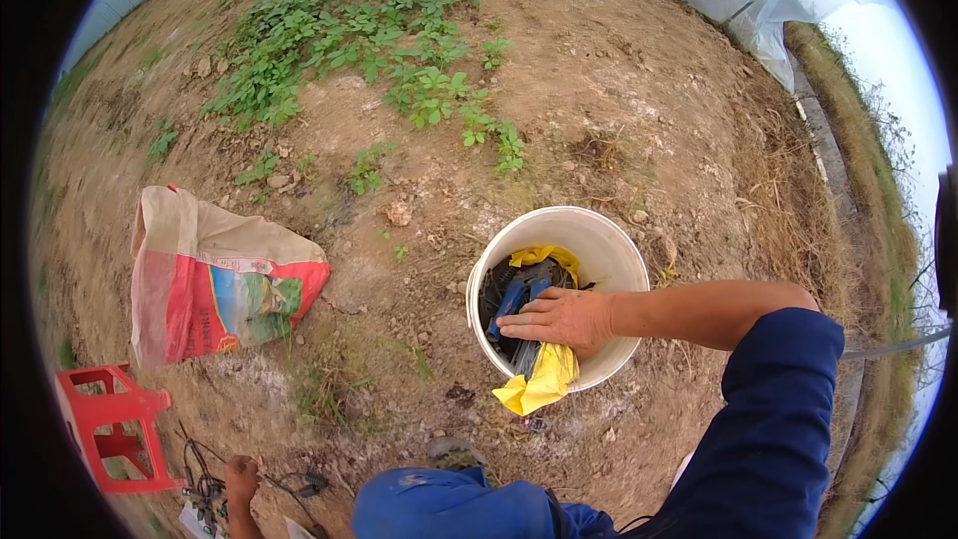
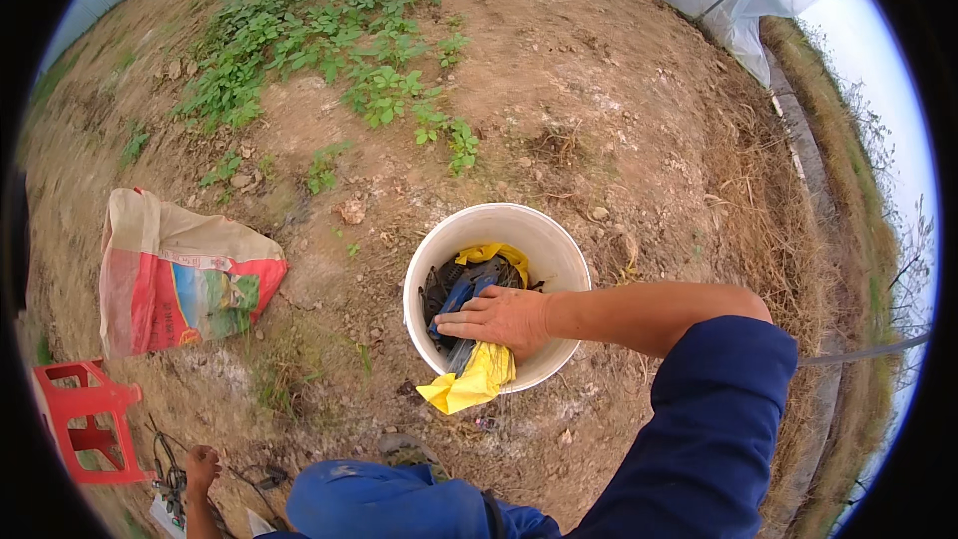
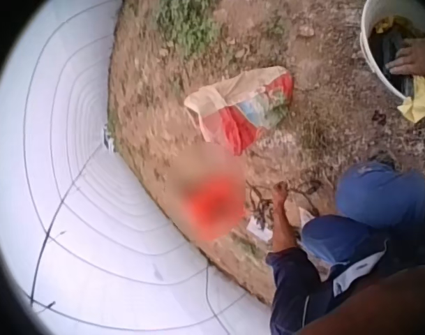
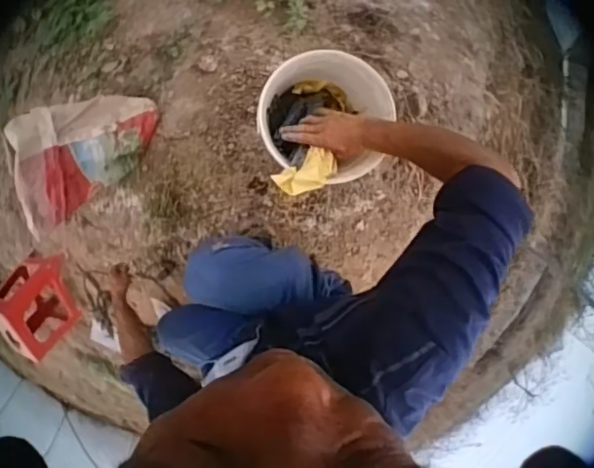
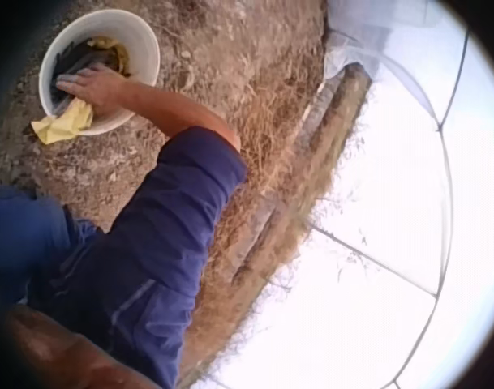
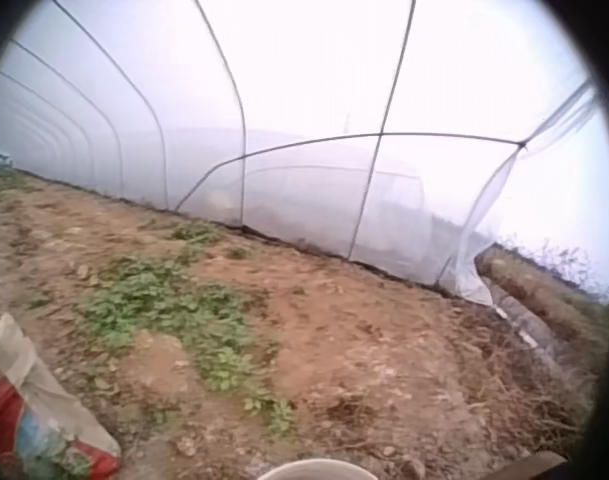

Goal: The person sits on the ground and assembles irrigation components by hand. They attach small colored connectors to the ends of black coiled tubes, then place the assembled units into a yellow bag.

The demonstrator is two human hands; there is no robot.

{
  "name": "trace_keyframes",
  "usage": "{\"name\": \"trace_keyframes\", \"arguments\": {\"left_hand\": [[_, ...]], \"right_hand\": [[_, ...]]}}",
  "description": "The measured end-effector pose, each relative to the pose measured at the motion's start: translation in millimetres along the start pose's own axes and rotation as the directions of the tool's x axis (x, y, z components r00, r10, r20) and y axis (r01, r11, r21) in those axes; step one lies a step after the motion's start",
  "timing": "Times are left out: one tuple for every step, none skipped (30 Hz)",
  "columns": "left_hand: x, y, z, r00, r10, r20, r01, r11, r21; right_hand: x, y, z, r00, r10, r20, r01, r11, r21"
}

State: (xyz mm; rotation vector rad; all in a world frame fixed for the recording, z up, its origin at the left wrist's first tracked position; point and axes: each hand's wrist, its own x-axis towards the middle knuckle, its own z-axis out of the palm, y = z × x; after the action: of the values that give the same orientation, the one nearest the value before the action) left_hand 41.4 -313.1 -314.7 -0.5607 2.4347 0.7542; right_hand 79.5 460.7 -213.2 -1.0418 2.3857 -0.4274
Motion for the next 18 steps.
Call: {"name": "trace_keyframes", "arguments": {"left_hand": [[0.7, 2.2, -1.3, 1.000, 0.009, -0.012, -0.009, 1.000, -0.010], [0.9, 4.1, -2.2, 1.000, 0.019, -0.021, -0.019, 1.000, -0.014], [1.4, 6.1, -2.2, 0.999, 0.035, -0.019, -0.035, 0.999, -0.020], [1.9, 10.9, -0.1, 0.999, 0.052, -0.013, -0.052, 0.998, -0.026], [2.3, 15.6, 1.6, 0.998, 0.070, -0.008, -0.070, 0.997, -0.033], [2.6, 20.1, 3.5, 0.998, 0.059, -0.004, -0.060, 0.997, -0.052], [1.0, 20.3, 2.5, 0.998, 0.065, -0.010, -0.066, 0.996, -0.057], [-0.3, 20.4, 2.0, 0.997, 0.072, -0.016, -0.072, 0.995, -0.062], [-2.2, 20.1, 1.1, 0.997, 0.078, -0.022, -0.079, 0.995, -0.067], [-4.4, 19.9, 0.5, 0.997, 0.077, -0.023, -0.078, 0.996, -0.052], [-6.5, 19.7, -1.5, 0.997, 0.076, -0.025, -0.077, 0.996, -0.036], [-10.1, 19.1, -3.0, 0.997, 0.076, -0.025, -0.076, 0.997, -0.019], [-14.7, 16.3, -9.0, 0.998, 0.050, -0.027, -0.051, 0.998, -0.041], [-17.8, 10.7, -15.7, 0.999, 0.025, -0.028, -0.027, 0.998, -0.064], [-20.0, 6.0, -22.0, 1.000, 0.002, -0.027, -0.004, 0.996, -0.086], [-22.6, 5.6, -28.2, 1.000, -0.006, -0.027, 0.005, 1.000, -0.023], [-23.3, -1.9, -34.6, 0.999, -0.025, -0.045, 0.024, 0.999, -0.028], [-23.8, -8.4, -43.6, 0.997, -0.043, -0.063, 0.041, 0.999, -0.031]], "right_hand": [[1.9, -4.5, -2.8, 0.999, -0.021, -0.028, 0.021, 1.000, 0.009], [6.7, -8.5, -5.5, 0.997, -0.065, -0.041, 0.067, 0.997, 0.032], [10.0, -6.7, -3.6, 0.997, -0.074, 0.009, 0.074, 0.997, 0.026], [12.1, -3.8, 0.0, 0.995, -0.079, 0.060, 0.078, 0.997, 0.021], [13.6, -1.4, 3.7, 0.990, -0.083, 0.112, 0.082, 0.997, 0.015], [13.2, -1.3, 8.0, 0.996, -0.082, 0.042, 0.080, 0.996, 0.049], [14.8, -0.9, 11.1, 0.997, -0.082, 0.009, 0.081, 0.995, 0.054], [16.0, -1.1, 14.2, 0.996, -0.081, -0.024, 0.082, 0.995, 0.060], [16.2, -0.4, 16.6, 0.995, -0.079, -0.057, 0.083, 0.994, 0.065], [14.4, -0.5, 18.2, 0.992, -0.070, -0.106, 0.078, 0.994, 0.071], [12.0, -0.4, 19.8, 0.986, -0.060, -0.155, 0.072, 0.994, 0.077], [9.9, 0.0, 21.8, 0.978, -0.048, -0.204, 0.066, 0.994, 0.085], [8.8, -1.0, 23.1, 0.972, -0.032, -0.233, 0.056, 0.993, 0.101], [7.7, -1.1, 18.3, 0.965, -0.014, -0.262, 0.046, 0.992, 0.116], [6.3, -0.5, 13.5, 0.957, 0.007, -0.290, 0.033, 0.991, 0.132], [2.9, -1.3, 9.7, 0.949, 0.028, -0.313, 0.020, 0.988, 0.151], [0.8, -2.0, 3.6, 0.948, 0.046, -0.315, 0.010, 0.985, 0.174], [0.7, -1.7, -0.4, 0.945, 0.069, -0.319, -0.007, 0.981, 0.192]]}}
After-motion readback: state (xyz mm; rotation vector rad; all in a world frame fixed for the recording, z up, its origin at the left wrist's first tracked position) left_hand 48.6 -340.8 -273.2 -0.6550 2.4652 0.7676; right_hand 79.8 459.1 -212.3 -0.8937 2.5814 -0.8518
